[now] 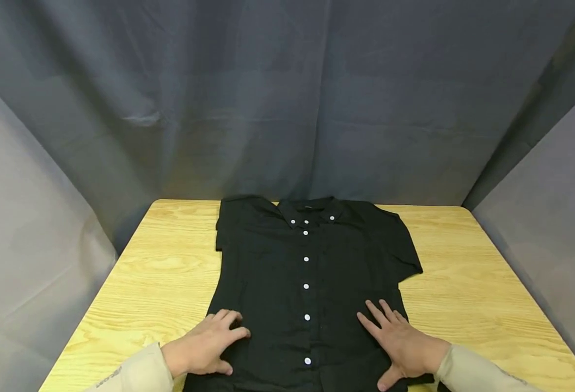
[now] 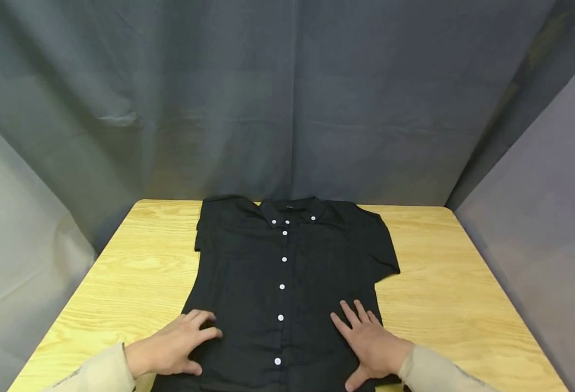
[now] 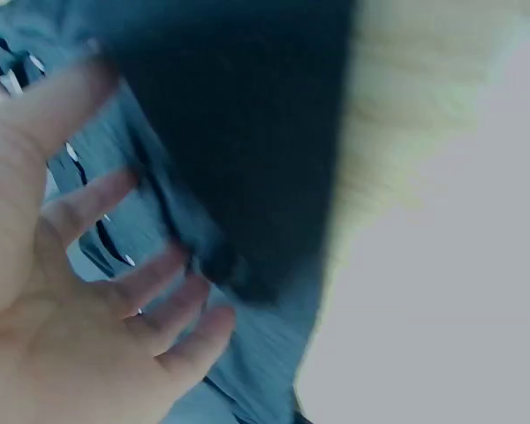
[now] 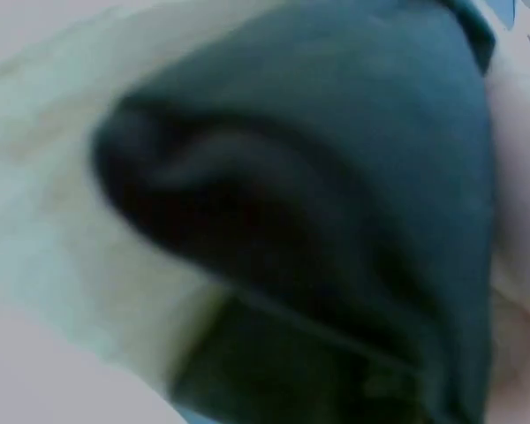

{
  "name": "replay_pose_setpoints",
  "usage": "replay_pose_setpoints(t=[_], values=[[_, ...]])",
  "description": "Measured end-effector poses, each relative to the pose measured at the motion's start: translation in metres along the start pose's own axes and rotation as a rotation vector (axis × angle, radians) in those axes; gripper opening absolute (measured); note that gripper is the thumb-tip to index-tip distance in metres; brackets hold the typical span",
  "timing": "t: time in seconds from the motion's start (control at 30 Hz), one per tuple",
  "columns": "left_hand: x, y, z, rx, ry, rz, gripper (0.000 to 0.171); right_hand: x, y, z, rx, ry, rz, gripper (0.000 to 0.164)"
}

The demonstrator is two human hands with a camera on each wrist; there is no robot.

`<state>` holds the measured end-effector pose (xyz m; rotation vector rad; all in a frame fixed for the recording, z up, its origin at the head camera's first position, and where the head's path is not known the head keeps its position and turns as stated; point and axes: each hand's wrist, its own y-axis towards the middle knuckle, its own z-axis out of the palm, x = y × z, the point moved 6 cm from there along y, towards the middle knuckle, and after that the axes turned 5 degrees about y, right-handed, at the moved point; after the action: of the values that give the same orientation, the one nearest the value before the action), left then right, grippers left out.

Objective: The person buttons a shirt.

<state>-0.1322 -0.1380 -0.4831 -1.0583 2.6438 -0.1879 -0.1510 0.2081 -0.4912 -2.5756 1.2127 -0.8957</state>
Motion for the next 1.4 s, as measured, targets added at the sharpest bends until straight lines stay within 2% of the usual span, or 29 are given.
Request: replay_pose_setpoints(t=[0.07,0.1,0.2,0.37,0.47,0.57,0.63,0.73,0.83,0.97,1.07,1.13,1.23,1.4], values=[[0.009,0.002,0.005,0.021,0.034,-0.058,0.087,-0.006,-0.003,0.0,0.005,0.044,-0.009,0.115],[0.012,0.003,0.007,0.036,0.043,-0.079,0.097,-0.009,-0.004,0.0,-0.002,0.056,-0.013,0.113],[0.015,0.007,0.013,0.087,0.035,-0.112,0.11,-0.02,-0.007,0.0,-0.061,0.037,-0.026,0.113],[0.008,0.019,0.016,0.125,0.046,-0.117,0.113,-0.041,-0.015,0.001,-0.138,-0.063,0.038,0.124],[0.004,0.022,0.013,0.148,0.066,-0.122,0.113,-0.041,-0.02,-0.002,-0.098,-0.068,0.072,0.124],[0.006,0.024,-0.002,0.146,0.027,-0.125,0.101,-0.032,-0.021,-0.016,-0.028,-0.023,0.09,0.115],[0.01,0.032,-0.019,0.096,-0.008,-0.129,0.088,-0.026,-0.015,-0.036,-0.028,-0.014,0.097,0.106],[0.022,0.058,-0.046,0.001,-0.009,-0.156,0.071,-0.024,0.004,-0.074,-0.108,-0.047,0.097,0.094],[0.041,0.098,-0.065,-0.04,0.055,-0.222,0.072,-0.029,0.035,-0.105,-0.176,-0.08,0.119,0.094],[0.07,0.155,-0.07,-0.023,0.119,-0.357,0.077,-0.045,0.084,-0.127,-0.2,-0.067,0.179,0.093],[0.085,0.184,-0.065,0.005,0.098,-0.446,0.075,-0.054,0.117,-0.131,-0.228,-0.043,0.209,0.087],[0.088,0.196,-0.06,0.03,0.05,-0.487,0.074,-0.057,0.135,-0.128,-0.253,-0.019,0.219,0.083],[0.087,0.202,-0.054,0.071,-0.001,-0.525,0.075,-0.061,0.155,-0.121,-0.253,0.003,0.243,0.08],[0.084,0.206,-0.048,0.114,0.013,-0.506,0.076,-0.064,0.165,-0.11,-0.124,-0.06,0.32,0.075]])
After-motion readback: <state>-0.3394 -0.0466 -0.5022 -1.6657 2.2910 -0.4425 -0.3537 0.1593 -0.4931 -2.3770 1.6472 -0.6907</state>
